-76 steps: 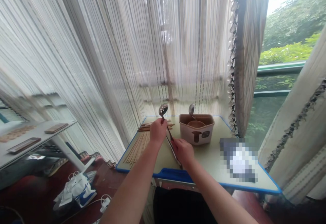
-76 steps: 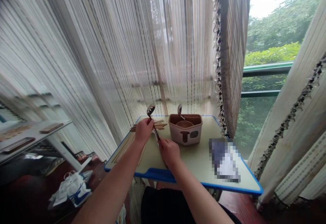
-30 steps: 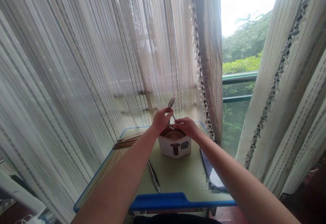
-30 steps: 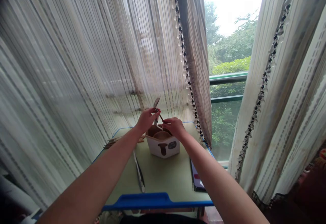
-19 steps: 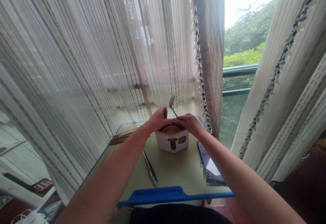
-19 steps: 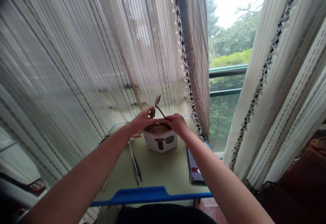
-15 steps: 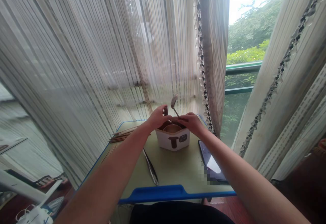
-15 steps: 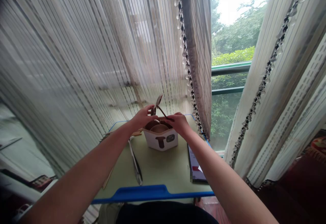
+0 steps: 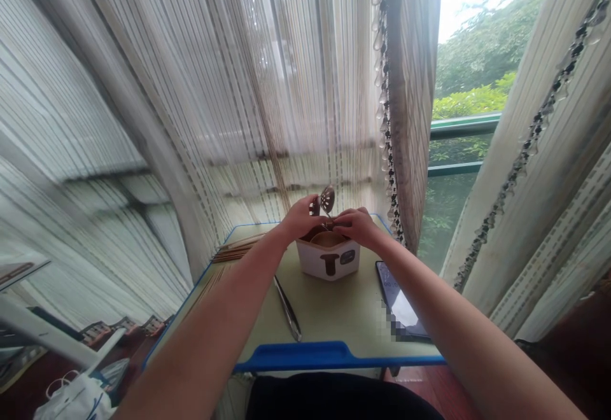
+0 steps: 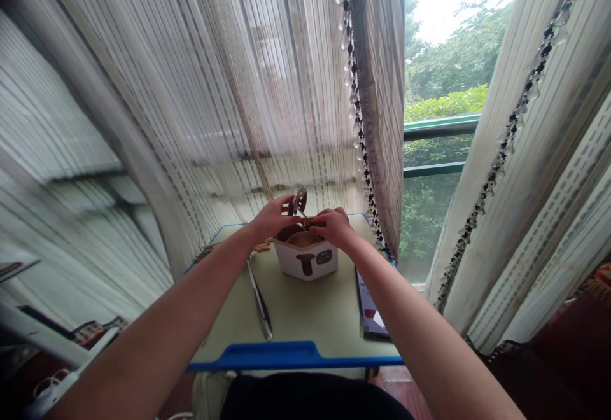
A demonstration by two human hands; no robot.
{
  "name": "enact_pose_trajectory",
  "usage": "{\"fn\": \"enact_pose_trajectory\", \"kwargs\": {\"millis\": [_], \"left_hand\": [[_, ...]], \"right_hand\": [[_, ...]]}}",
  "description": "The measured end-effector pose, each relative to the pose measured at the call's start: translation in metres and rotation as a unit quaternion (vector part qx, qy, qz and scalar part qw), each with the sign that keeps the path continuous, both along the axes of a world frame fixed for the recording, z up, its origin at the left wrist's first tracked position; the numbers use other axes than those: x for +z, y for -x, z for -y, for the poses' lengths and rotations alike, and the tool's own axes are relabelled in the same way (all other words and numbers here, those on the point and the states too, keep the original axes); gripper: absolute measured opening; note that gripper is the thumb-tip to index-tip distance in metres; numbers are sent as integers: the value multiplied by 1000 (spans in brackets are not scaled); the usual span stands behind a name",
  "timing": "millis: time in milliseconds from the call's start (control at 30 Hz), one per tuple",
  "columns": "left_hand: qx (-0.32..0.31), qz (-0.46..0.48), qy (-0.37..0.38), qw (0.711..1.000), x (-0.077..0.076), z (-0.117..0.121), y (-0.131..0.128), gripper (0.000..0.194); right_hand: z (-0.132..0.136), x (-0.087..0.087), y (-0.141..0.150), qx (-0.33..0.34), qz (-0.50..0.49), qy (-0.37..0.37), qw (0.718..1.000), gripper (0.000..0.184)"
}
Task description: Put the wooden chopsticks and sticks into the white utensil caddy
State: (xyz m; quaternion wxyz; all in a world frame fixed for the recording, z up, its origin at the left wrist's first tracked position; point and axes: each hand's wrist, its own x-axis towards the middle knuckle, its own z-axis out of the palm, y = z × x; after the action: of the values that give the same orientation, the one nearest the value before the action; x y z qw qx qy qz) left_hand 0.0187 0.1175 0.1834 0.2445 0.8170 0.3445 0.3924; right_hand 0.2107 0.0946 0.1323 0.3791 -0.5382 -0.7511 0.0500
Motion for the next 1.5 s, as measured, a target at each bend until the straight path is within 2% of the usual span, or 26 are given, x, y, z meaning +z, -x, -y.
{"fn": "enact_pose_trajectory", "kwargs": {"millis": [267, 433, 600, 900, 1100, 1267, 1400, 1500], "left_hand": [[-40, 5, -1, 999, -3, 1, 4, 50], [-38, 19, -33, 999, 8, 4, 1, 48], [1, -15, -71, 997, 21, 9, -4, 56], [106, -25, -93, 990, 11, 20, -11, 57], [196, -60, -84, 975, 9, 31, -10, 50], [189, -74, -114, 973, 5, 33, -5, 46], [207, -73, -107, 970, 5, 32, -5, 55], [194, -78, -143, 967, 5, 35, -6, 58]], "right_hand": [[2, 12, 15, 18, -34, -46, 998, 20], [5, 12, 18, 33, 1, -63, 997, 19], [2, 5, 22, 11, -20, -70, 997, 19], [8, 3, 33, 4, -33, -32, 999, 19], [12, -1, 39, -22, 25, -47, 998, 22], [16, 5, 44, -45, 67, -21, 996, 28], [20, 14, 50, -56, 83, 13, 995, 28], [19, 14, 56, -68, 98, 10, 993, 27]]}}
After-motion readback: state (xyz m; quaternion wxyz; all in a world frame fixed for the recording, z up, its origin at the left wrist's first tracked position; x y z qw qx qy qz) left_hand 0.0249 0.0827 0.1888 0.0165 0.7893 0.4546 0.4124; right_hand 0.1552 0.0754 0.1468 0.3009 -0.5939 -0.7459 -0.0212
